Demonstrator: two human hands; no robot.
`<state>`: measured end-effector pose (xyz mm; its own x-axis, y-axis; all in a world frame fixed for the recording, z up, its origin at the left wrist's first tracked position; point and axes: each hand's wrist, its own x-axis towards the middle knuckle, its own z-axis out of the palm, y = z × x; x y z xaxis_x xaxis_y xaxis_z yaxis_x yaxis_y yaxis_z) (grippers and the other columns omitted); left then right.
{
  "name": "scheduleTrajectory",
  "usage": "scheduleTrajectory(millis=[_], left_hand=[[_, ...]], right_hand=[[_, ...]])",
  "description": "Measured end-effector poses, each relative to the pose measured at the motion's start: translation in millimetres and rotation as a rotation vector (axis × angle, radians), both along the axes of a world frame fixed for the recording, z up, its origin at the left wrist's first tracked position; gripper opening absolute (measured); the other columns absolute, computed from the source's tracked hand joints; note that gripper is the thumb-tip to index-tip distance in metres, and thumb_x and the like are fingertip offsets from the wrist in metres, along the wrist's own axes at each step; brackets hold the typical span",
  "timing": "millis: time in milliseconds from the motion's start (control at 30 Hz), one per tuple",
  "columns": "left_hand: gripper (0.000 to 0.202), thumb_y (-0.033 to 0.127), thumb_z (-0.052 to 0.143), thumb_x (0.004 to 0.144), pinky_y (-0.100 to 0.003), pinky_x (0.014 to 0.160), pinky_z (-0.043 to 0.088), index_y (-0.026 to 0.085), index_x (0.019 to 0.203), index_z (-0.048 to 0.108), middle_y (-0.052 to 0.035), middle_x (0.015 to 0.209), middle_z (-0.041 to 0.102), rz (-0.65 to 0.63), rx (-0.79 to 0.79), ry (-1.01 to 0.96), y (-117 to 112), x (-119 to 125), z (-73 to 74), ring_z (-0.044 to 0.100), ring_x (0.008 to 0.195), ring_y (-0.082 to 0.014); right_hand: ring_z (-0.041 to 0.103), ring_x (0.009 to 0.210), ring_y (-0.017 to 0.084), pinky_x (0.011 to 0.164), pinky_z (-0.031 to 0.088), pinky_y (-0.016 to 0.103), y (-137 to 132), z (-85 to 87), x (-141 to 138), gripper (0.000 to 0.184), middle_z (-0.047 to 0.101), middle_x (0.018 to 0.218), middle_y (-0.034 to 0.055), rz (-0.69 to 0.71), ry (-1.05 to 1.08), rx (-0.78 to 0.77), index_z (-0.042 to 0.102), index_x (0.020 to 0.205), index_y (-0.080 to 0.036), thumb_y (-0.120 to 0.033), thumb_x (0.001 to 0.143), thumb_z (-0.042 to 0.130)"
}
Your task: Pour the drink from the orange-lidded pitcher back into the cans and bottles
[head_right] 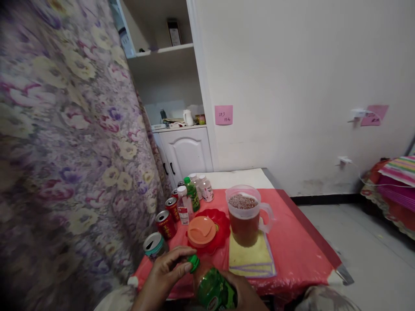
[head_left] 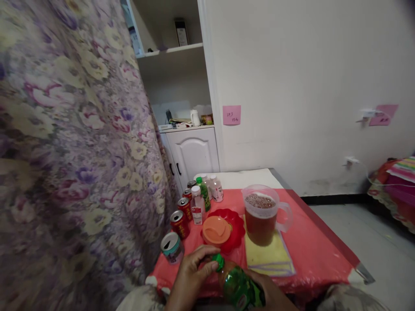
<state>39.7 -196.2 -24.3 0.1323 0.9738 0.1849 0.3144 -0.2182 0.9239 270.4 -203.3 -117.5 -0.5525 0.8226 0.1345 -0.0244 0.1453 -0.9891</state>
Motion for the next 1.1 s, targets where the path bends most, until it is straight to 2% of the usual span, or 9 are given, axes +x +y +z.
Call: scheduleTrajectory(millis=[200,333,500,667,767,867,967,1100], left_hand=[[0.026,0.041,0.076,0.073,-0.031,0.082,0.053,0.022,0.091,0.080,-0.0065,0.093,0.078,-0.042,0.014,0.005,-4,1,-1.4,0.068,0.091,-0.0251],[0.026,0.040,0.071,0.078,-0.033,0.085,0.052,0.022,0.094,0.079,-0.0070,0.095,0.076,-0.035,0.030,0.041,-5,3,0.6,0.067,0.094,-0.0261],[0.025,0.037,0.065,0.083,-0.032,0.086,0.049,0.023,0.101,0.075,-0.0063,0.100,0.074,-0.112,0.048,0.156,-6,4,13.3,0.066,0.097,-0.0257],[0.022,0.037,0.064,0.087,-0.030,0.084,0.047,0.024,0.101,0.074,-0.0049,0.096,0.074,-0.090,0.069,0.252,-9,8,27.8,0.065,0.094,-0.0244],[0.021,0.035,0.064,0.087,-0.031,0.088,0.047,0.025,0.102,0.074,-0.0049,0.101,0.074,-0.085,0.080,0.284,-9,11,39.5,0.066,0.099,-0.0252],[0.018,0.034,0.065,0.086,-0.030,0.088,0.048,0.026,0.101,0.074,-0.0040,0.101,0.074,-0.074,0.124,0.343,-6,10,56.6,0.066,0.100,-0.0250],[0.018,0.034,0.064,0.087,-0.030,0.089,0.048,0.026,0.102,0.073,-0.0039,0.104,0.074,-0.044,0.219,0.409,2,7,78.7,0.066,0.101,-0.0248],[0.021,0.033,0.059,0.090,-0.030,0.085,0.049,0.025,0.104,0.072,-0.0048,0.103,0.073,-0.012,0.346,0.492,23,4,109.8,0.066,0.098,-0.0237]], right_hand=[[0.064,0.105,0.034,0.095,0.048,0.043,-3,9.7,0,0.081,0.073,0.111,0.0097,0.052,0.003,-0.073,0.067,0.126,-0.017,-0.060,0.058,0.079],[0.062,0.112,0.035,0.099,0.046,0.043,-5,15.2,-1,0.083,0.073,0.113,0.0095,0.028,-0.011,-0.114,0.068,0.125,-0.018,-0.064,0.057,0.080],[0.058,0.123,0.037,0.106,0.041,0.042,-3,15.8,-5,0.095,0.069,0.125,0.0133,0.019,0.068,-0.163,0.065,0.130,-0.018,-0.068,0.050,0.082],[0.054,0.129,0.038,0.108,0.039,0.045,-2,14.5,-12,0.096,0.069,0.127,0.0133,0.017,0.098,-0.207,0.065,0.130,-0.018,-0.064,0.048,0.086],[0.052,0.131,0.037,0.110,0.037,0.044,0,7.3,-15,0.092,0.062,0.137,0.0139,0.031,0.172,-0.209,0.063,0.131,-0.019,-0.062,0.052,0.086],[0.047,0.135,0.036,0.111,0.036,0.043,5,-5.1,-12,0.105,0.054,0.146,0.0160,-0.006,0.240,-0.172,0.056,0.137,-0.019,-0.064,0.047,0.087],[0.045,0.137,0.037,0.111,0.036,0.044,11,-17.4,-5,0.114,0.049,0.149,0.0193,-0.154,0.181,-0.097,0.048,0.143,-0.017,-0.067,0.048,0.085],[0.059,0.120,0.034,0.099,0.048,0.043,11,-29.8,2,0.093,0.058,0.136,0.0189,-0.382,0.091,0.034,0.050,0.141,-0.018,-0.067,0.065,0.074]])
